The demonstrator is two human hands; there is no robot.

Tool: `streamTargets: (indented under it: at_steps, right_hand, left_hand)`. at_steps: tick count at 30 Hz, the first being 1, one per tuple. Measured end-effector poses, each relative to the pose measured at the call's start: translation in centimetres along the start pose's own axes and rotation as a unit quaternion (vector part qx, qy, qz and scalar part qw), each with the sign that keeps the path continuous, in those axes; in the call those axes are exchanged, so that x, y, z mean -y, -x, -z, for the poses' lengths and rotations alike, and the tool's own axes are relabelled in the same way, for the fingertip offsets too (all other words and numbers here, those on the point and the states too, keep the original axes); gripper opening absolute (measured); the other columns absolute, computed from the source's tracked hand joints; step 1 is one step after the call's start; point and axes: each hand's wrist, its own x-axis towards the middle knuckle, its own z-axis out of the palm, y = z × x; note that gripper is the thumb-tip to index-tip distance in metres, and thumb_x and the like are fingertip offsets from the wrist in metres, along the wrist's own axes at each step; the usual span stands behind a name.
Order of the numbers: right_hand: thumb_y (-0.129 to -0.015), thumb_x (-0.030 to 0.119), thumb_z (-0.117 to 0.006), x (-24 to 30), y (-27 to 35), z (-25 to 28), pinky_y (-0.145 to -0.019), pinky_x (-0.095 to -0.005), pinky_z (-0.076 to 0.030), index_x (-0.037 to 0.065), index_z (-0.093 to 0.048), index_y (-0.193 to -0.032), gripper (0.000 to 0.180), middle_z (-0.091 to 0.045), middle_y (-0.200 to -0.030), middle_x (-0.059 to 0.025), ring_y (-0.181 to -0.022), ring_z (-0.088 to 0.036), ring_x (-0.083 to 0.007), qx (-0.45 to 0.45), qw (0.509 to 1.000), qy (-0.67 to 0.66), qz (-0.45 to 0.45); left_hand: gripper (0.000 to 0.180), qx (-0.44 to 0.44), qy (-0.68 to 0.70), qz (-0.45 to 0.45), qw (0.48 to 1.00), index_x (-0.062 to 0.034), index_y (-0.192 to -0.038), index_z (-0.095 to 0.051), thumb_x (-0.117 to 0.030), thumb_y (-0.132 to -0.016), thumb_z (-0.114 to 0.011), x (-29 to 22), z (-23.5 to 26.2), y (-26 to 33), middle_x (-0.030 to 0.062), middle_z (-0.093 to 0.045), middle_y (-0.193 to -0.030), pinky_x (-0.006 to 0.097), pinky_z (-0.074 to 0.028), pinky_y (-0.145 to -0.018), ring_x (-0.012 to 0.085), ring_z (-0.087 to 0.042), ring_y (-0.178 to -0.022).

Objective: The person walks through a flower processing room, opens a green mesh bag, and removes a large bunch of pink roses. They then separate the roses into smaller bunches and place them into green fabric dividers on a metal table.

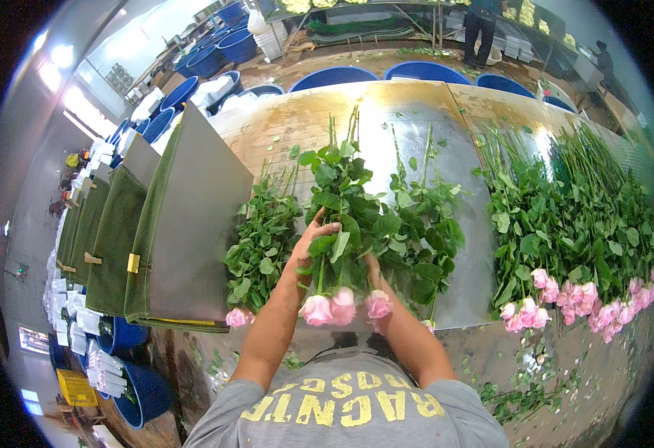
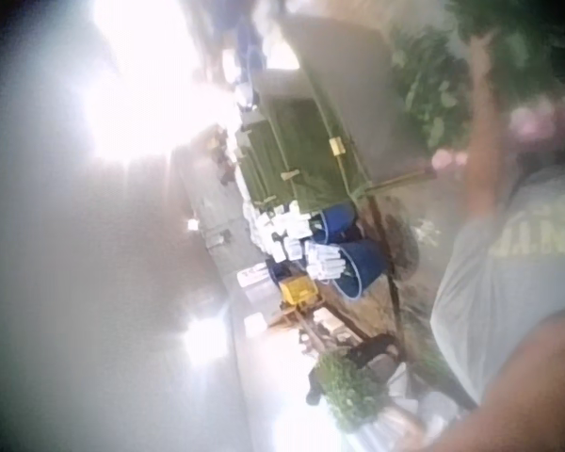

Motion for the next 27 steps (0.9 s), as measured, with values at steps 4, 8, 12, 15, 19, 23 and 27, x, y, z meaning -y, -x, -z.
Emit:
streamTargets:
  at_steps: [4,8,12,15,19,23,27]
  right_hand:
    - [-0.090,0.033,-0.050,0.4,-1.3,0.6,-0.077,-0.0388,-0.048,0.002,-0.059,-0.109,0.037,-0.064,-0.097,-0.0169,-0.088,-0.062,-0.0301,0.000,1.000,0.016,0.004]
    - [-0.090,0.032,-0.049,-0.4,-1.3,-1.1,-0.076,-0.0397,-0.048,0.002,-0.060,-0.105,0.035,-0.065,-0.094,-0.0169,-0.087,-0.062,-0.0309,-0.014,0.998,0.055,0.022]
    - [-0.090,0.031,-0.049,-1.6,-0.7,-3.7,-0.074,-0.0406,-0.048,0.002,-0.062,-0.102,0.033,-0.065,-0.092,-0.0169,-0.085,-0.062,-0.0317,-0.097,0.985,0.137,0.049]
    - [-0.090,0.030,-0.049,-2.0,-0.4,-4.4,-0.073,-0.0413,-0.048,0.002,-0.063,-0.099,0.032,-0.065,-0.091,-0.0170,-0.084,-0.062,-0.0323,-0.145,0.973,0.176,0.038]
    - [-0.090,0.030,-0.048,-3.6,-1.2,-4.6,-0.072,-0.0422,-0.048,0.003,-0.065,-0.095,0.033,-0.065,-0.089,-0.0184,-0.083,-0.062,-0.0344,-0.144,0.949,0.278,-0.022]
    - [-0.090,0.033,-0.046,-6.3,-3.2,-4.5,-0.073,-0.0427,-0.048,0.000,-0.065,-0.095,0.039,-0.064,-0.094,-0.0243,-0.088,-0.062,-0.0395,-0.156,0.972,0.121,-0.130]
    - [-0.085,0.022,-0.046,-7.5,-3.5,-3.8,-0.070,-0.0428,-0.049,-0.002,-0.067,-0.088,0.031,-0.065,-0.089,-0.0232,-0.083,-0.063,-0.0376,-0.143,0.955,0.247,-0.087]
  left_hand:
    - [0.063,0.040,0.022,-0.008,0.999,-0.0048,-0.135,-0.037,-0.005,-0.079,-0.066,-1.8,-1.1,0.6,0.0111,-0.062,-0.106,0.032,-0.053,-0.074,0.0202,-0.063,-0.087]
    - [0.070,0.011,-0.085,-0.099,0.991,-0.0052,-0.143,-0.030,-0.007,-0.081,-0.063,-4.2,-3.7,4.1,0.0148,-0.051,-0.125,0.031,-0.050,-0.083,0.0229,-0.058,-0.101]
    - [0.068,-0.025,-0.089,-0.076,0.993,-0.0044,-0.143,-0.029,-0.009,-0.081,-0.057,-5.1,-6.0,6.9,0.0146,-0.050,-0.124,0.031,-0.050,-0.079,0.0224,-0.059,-0.097]
    - [0.058,0.016,-0.062,-0.080,0.995,-0.0041,-0.133,-0.038,-0.009,-0.078,-0.056,-5.1,-5.7,7.0,0.0102,-0.059,-0.098,0.031,-0.052,-0.063,0.0199,-0.061,-0.075]
    - [0.067,0.018,-0.104,-0.060,0.993,-0.0090,-0.138,-0.035,-0.006,-0.076,-0.059,-3.7,-1.0,6.3,0.0099,-0.059,-0.100,0.031,-0.051,-0.063,0.0197,-0.059,-0.074]
    - [0.063,0.043,-0.054,-0.025,0.997,-0.0094,-0.139,-0.033,0.006,-0.081,-0.053,-0.1,6.0,4.8,0.0129,-0.056,-0.114,0.037,-0.052,-0.076,0.0251,-0.060,-0.092]
    - [0.077,-0.027,-0.182,0.003,0.983,-0.0069,-0.142,-0.026,0.005,-0.078,-0.065,3.5,11.0,3.0,0.0130,-0.052,-0.122,0.038,-0.050,-0.081,0.0248,-0.058,-0.099]
